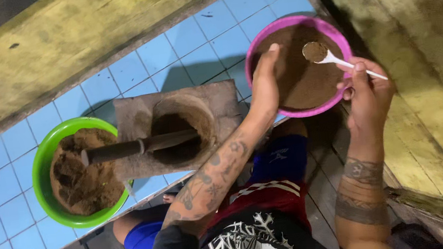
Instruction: The person grinds a brown material in a stone mortar using a pestle. They repeatedly scoop the ground material with a white plastic spoon and transfer it into a pink bowl.
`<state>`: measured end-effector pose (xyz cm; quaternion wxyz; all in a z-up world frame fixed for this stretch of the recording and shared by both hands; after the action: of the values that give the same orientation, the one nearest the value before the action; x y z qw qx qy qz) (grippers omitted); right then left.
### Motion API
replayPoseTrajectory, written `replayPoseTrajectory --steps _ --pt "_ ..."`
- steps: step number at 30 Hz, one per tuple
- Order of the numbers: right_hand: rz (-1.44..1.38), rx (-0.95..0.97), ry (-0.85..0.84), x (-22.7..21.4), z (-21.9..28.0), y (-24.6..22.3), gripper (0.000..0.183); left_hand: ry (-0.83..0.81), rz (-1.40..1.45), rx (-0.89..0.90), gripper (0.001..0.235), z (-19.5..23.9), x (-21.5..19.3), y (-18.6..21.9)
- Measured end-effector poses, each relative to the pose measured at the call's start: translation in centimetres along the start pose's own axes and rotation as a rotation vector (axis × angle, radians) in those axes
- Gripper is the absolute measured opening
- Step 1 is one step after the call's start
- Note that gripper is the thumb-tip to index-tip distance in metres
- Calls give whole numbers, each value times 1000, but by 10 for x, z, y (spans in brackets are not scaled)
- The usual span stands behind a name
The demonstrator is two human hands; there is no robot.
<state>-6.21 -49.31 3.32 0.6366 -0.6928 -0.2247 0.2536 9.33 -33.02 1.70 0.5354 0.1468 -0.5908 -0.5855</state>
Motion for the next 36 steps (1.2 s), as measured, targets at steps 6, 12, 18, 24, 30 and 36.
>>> replayPoseTrajectory --steps 6,12,18,24,30,36 --pt "-46 -26 34 -14 -33 58 17 -11 60 -202 95 -24 24 -40" --pt "27 -71 3 -2 -27 50 15 -43 -48 -165 91 -15 27 -30" --pt "96 -51 -37 2 -34 77 21 8 -23 -227 91 -4 21 -18" --pt "120 -47 3 2 -26 65 24 11 19 -240 92 -11 5 -36" --pt "156 -66 30 7 -6 43 23 56 -201 76 67 41 -18 21" --pt "3 -79 2 67 13 24 16 271 -673 966 39 182 -73 161"
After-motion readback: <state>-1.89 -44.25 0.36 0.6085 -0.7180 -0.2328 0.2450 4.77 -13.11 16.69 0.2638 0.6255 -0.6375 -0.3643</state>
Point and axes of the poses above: each hand's wrist, its own z-axis away from the middle knuckle, its own x-axis out of the palm, y = z × x, the point moved 9 cm from there along -z, towards the middle knuckle, and after that the axes turned 5 degrees about -y, right-handed, at the moved point
